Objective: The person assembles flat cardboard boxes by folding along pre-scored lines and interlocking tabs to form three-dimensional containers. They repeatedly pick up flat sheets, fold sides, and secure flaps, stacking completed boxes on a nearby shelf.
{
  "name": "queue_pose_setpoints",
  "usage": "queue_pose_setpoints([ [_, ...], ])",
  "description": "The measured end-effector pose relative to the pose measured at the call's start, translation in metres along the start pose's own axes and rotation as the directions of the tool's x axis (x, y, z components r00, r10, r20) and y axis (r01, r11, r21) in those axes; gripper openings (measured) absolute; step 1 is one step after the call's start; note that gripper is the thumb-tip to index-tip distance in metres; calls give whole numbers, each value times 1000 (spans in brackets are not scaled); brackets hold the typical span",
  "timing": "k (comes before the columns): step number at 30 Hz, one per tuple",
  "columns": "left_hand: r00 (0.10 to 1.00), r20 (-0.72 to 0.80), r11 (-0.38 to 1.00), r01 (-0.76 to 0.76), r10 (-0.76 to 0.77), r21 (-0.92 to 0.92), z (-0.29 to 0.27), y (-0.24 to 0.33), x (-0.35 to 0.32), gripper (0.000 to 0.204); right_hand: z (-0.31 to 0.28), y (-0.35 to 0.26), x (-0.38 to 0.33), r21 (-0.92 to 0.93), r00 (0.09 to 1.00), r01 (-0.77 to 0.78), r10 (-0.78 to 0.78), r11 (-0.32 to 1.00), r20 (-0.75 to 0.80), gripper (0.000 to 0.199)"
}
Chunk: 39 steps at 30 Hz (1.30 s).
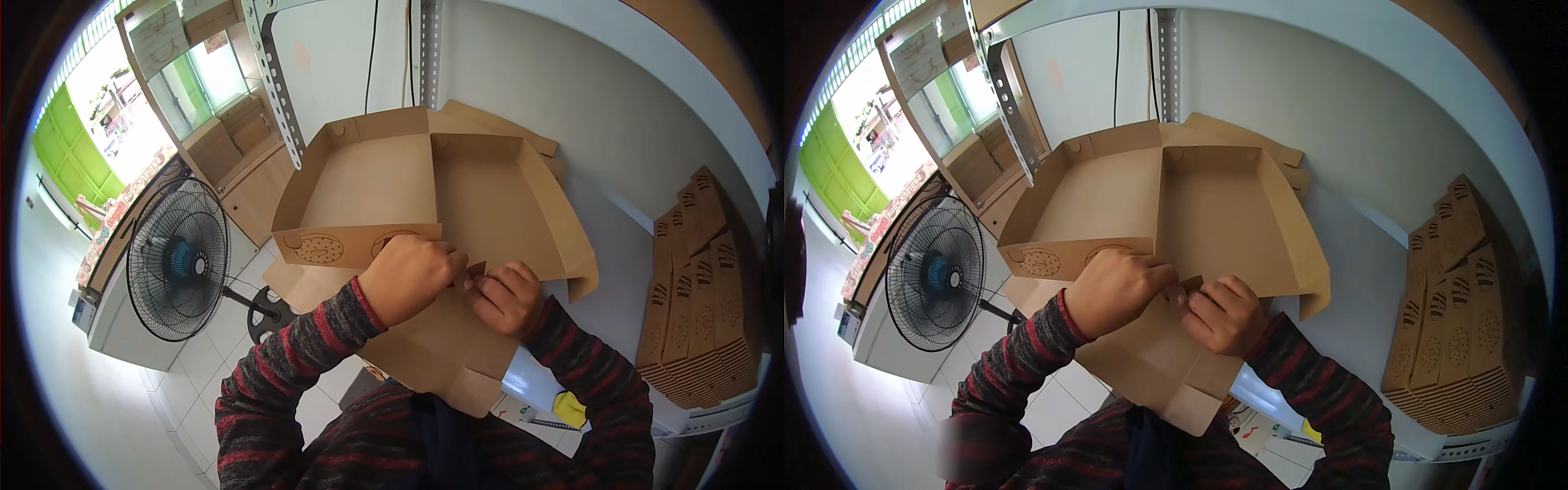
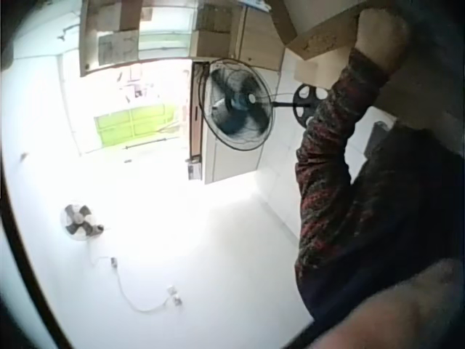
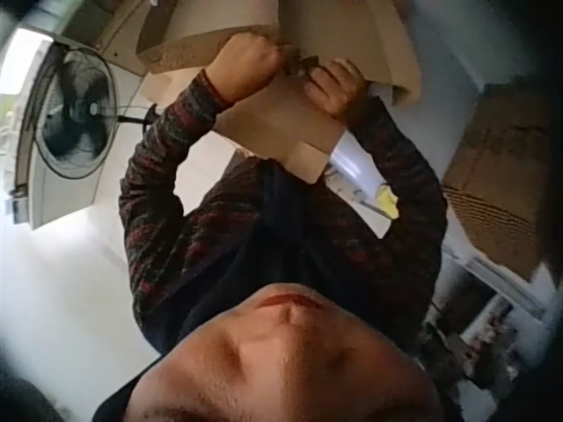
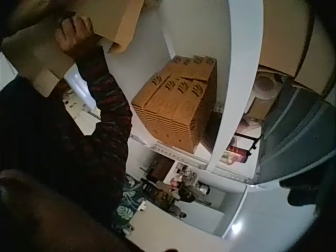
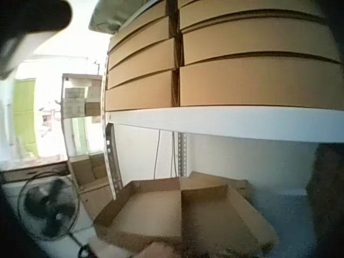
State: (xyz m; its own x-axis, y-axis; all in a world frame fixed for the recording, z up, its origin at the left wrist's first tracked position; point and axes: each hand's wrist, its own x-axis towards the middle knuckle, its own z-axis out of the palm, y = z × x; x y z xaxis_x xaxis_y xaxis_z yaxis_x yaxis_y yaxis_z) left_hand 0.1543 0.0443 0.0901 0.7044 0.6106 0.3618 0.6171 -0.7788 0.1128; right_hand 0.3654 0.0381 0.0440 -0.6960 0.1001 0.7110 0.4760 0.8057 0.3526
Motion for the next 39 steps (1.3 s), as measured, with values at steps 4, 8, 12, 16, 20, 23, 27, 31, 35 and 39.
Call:
queue_pose_setpoints([
  [4,1000,-1,1000,0,0,13,0,-2,-2,12,3,1,-1,23,1000,-8,8,1000,-10,6],
  [8,1000,-8,997,-12,12,-78,-1,-2,-3,15,0,1,2,50,999,-32,31,998,16,7],
  [12,1000,0,996,-1,1,-93,0,-1,-3,15,1,0,5,81,996,-89,87,993,25,8],
  [16,1000,5,996,6,-5,-91,2,-2,-5,16,-3,0,10,121,988,-151,145,981,58,8],
  [20,1000,-27,993,1,-4,-121,-1,3,-9,18,-2,-1,9,149,974,-221,210,964,88,8],
  [23,999,-48,995,10,-14,-95,7,1,-10,17,-6,-4,14,145,969,-228,209,963,134,7],
  [27,995,-91,999,39,-41,-24,8,7,-8,10,-4,-5,18,143,949,-310,296,940,110,8],
  [31,992,-93,996,89,-87,11,10,10,-7,7,-18,-3,39,163,843,-537,523,827,123,9],
  [35,987,-139,995,85,-78,45,17,10,-9,11,-18,7,31,192,843,-511,446,838,301,12],
  [39,982,-177,993,86,-69,86,27,15,-8,12,-14,4,28,170,836,-492,409,854,366,10],
])
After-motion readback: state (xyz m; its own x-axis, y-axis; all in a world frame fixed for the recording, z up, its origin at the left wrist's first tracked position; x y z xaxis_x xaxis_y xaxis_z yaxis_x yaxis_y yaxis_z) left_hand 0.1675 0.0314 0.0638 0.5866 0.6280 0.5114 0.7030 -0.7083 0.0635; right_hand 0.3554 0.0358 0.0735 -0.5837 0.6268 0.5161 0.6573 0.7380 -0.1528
